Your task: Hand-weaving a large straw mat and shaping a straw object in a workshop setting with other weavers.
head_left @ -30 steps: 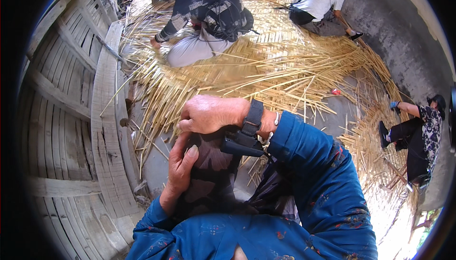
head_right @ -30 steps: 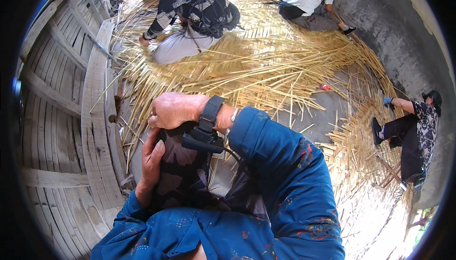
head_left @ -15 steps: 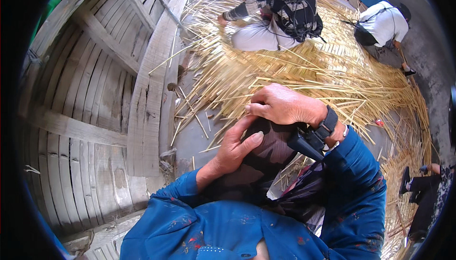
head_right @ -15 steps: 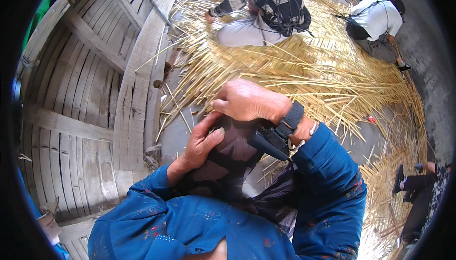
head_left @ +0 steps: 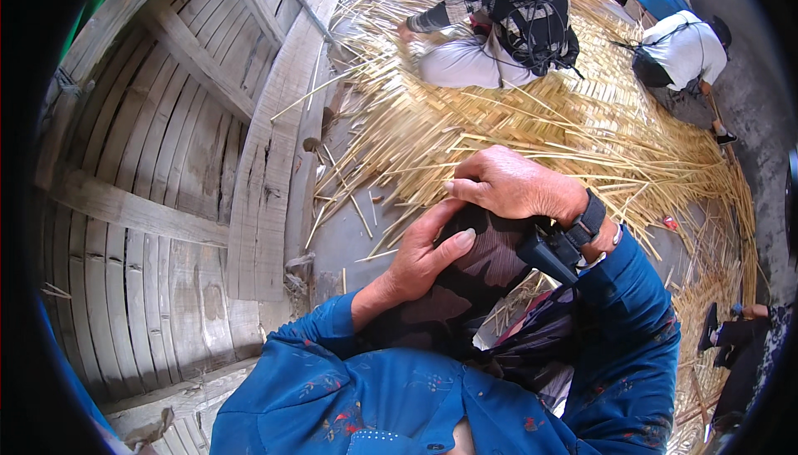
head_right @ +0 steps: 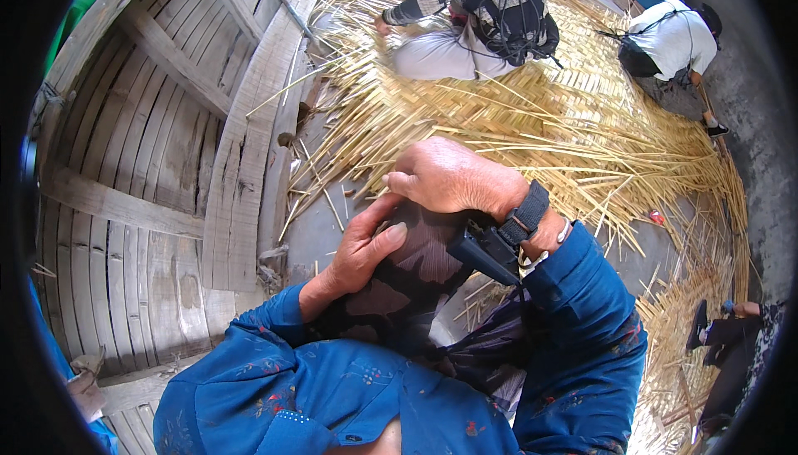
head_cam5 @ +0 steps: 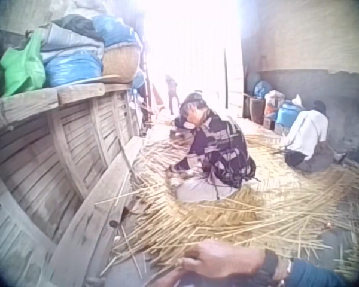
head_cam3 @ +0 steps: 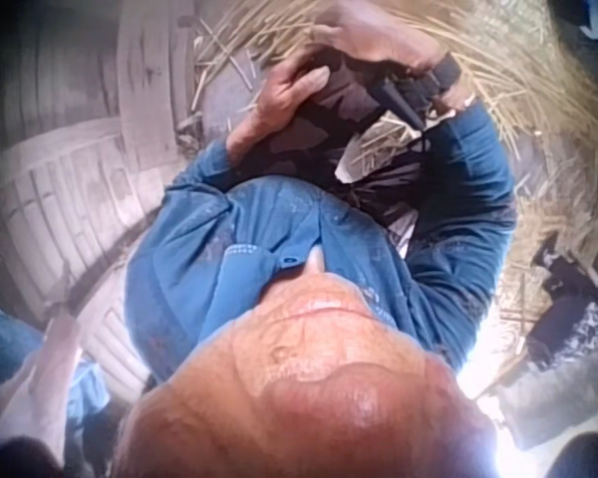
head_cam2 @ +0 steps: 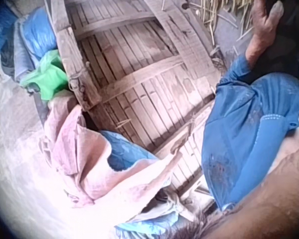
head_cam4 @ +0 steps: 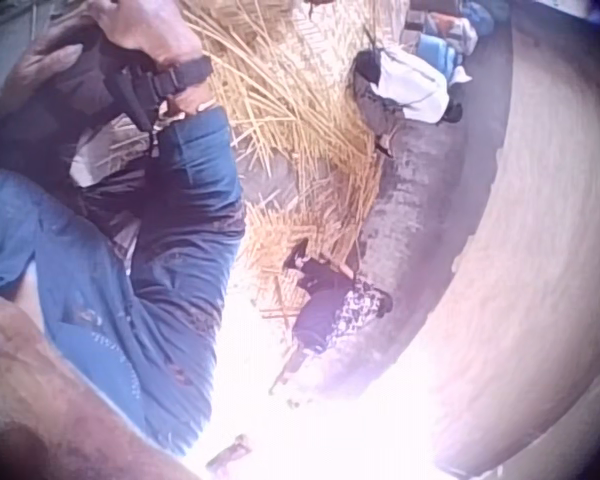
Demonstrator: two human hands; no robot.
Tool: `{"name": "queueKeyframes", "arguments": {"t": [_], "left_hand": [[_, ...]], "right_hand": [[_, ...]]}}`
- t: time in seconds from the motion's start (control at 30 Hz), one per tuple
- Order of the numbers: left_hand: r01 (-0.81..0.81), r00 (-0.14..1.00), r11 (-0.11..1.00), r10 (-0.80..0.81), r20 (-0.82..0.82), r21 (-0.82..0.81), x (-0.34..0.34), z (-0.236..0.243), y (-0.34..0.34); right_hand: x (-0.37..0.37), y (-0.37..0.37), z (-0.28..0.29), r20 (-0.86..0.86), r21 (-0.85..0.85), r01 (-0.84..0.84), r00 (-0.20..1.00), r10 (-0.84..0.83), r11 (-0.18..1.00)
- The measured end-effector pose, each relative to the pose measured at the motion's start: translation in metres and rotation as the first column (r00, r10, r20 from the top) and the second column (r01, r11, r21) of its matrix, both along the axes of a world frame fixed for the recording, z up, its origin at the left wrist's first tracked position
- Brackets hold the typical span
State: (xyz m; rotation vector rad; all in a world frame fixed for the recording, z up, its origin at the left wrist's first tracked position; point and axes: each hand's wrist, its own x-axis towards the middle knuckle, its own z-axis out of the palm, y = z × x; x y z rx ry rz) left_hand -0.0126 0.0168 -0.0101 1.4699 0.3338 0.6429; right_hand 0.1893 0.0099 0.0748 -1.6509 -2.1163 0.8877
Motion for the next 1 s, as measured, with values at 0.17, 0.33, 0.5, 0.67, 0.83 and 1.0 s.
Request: {"name": "queueKeyframes", "arguments": {"t": [0.17,0.33,0.5,0.67,0.83,1.0], "left_hand": [[0.000,1.000,1.000,0.000,-0.002,-0.004,0.0001,-0.0012,-0.0002],[-0.003,1.000,1.000,0.003,0.009,-0.010,0.0012,-0.0007,-0.0009],[-0.004,1.000,1.000,0.004,0.012,-0.004,0.0008,-0.0018,-0.0004],[-0.007,1.000,1.000,0.008,0.011,-0.005,0.0012,-0.0033,-0.0006],[-0.015,1.000,1.000,0.015,0.015,0.009,0.0018,-0.0022,-0.0004],[-0.021,1.000,1.000,0.021,0.018,-0.001,0.0020,-0.0069,-0.0005]], "right_hand": [[-0.0003,-0.0006,0.0013,0.009,-0.006,0.017,1.000,-0.017,1.000],[0.0001,-0.0008,0.0002,0.011,0.007,0.021,1.000,-0.021,1.000],[-0.0007,0.0005,-0.0003,0.029,-0.011,0.026,0.999,-0.025,1.000],[0.0002,0.0011,-0.0020,0.025,0.010,0.009,1.000,-0.009,1.000],[-0.0005,-0.0003,-0.0010,0.011,0.004,0.020,1.000,-0.020,1.000],[-0.0007,0.0000,0.0001,0.018,-0.007,0.027,0.999,-0.027,1.000]]}}
